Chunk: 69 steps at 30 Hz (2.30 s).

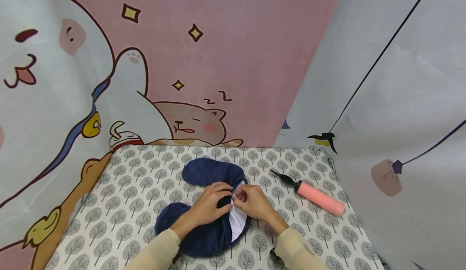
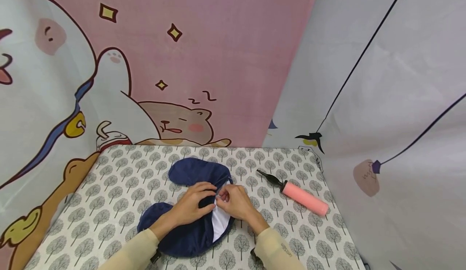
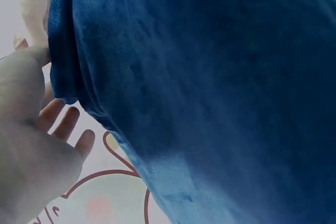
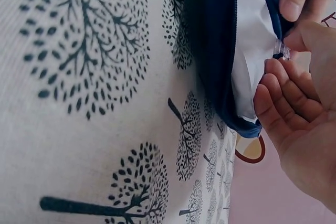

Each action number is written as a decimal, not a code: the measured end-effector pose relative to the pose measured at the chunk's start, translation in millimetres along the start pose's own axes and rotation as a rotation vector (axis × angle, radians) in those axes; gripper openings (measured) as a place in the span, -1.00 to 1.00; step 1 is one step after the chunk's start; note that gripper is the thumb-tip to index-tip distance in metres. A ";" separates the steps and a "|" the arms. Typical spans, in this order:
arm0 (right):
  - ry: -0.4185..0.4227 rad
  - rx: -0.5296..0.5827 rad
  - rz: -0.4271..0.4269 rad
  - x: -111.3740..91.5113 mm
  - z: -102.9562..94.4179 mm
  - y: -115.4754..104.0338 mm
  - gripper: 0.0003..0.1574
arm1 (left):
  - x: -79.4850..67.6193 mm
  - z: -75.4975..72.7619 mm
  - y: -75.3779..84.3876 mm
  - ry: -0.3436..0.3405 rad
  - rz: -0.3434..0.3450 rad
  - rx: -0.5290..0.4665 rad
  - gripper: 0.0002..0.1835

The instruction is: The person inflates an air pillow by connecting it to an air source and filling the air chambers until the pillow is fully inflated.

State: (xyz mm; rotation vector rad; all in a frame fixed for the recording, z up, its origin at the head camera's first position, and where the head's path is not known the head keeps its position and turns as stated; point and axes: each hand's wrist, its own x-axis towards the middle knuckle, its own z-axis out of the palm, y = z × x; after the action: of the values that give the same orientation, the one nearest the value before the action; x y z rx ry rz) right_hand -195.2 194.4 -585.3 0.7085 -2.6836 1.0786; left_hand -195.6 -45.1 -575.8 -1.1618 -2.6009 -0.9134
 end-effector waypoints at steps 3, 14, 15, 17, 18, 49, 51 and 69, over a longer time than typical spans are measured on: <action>-0.001 0.019 0.003 -0.8 0.5 0.1 -0.88 | 0.3 1.7 -1.8 -0.027 -0.024 -0.008 -0.62; -0.008 0.061 0.020 -2.0 0.7 2.9 -0.90 | 11.1 4.0 -8.9 -0.009 0.065 -0.042 -0.76; -0.009 0.063 0.018 -2.1 0.8 3.1 -0.91 | 11.5 4.8 -10.1 -0.007 0.074 -0.046 -0.77; -0.013 0.068 0.014 -2.2 0.8 3.3 -0.92 | 12.2 6.5 -12.7 -0.004 0.093 -0.056 -0.79; -0.011 0.068 0.009 -2.5 0.8 3.6 -0.92 | 12.7 7.3 -13.9 -0.004 0.100 -0.062 -0.79; -0.024 0.068 -0.037 -4.0 1.4 3.0 -0.94 | 19.6 8.3 -14.4 -0.140 -0.069 -0.132 -0.87; -0.030 0.062 -0.048 -4.2 1.3 2.4 -0.94 | 19.0 7.4 -14.5 -0.137 -0.075 -0.136 -0.88; 0.022 -0.044 -0.192 -6.3 -1.6 -2.2 -0.93 | 21.6 6.9 -16.0 -0.104 -0.080 -0.164 -0.90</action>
State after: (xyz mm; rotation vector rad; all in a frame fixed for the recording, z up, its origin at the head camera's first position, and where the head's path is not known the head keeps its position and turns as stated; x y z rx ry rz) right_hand -188.8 196.5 -584.8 0.9183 -2.5503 0.9713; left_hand -221.2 -35.8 -581.0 -1.1807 -2.7156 -1.1305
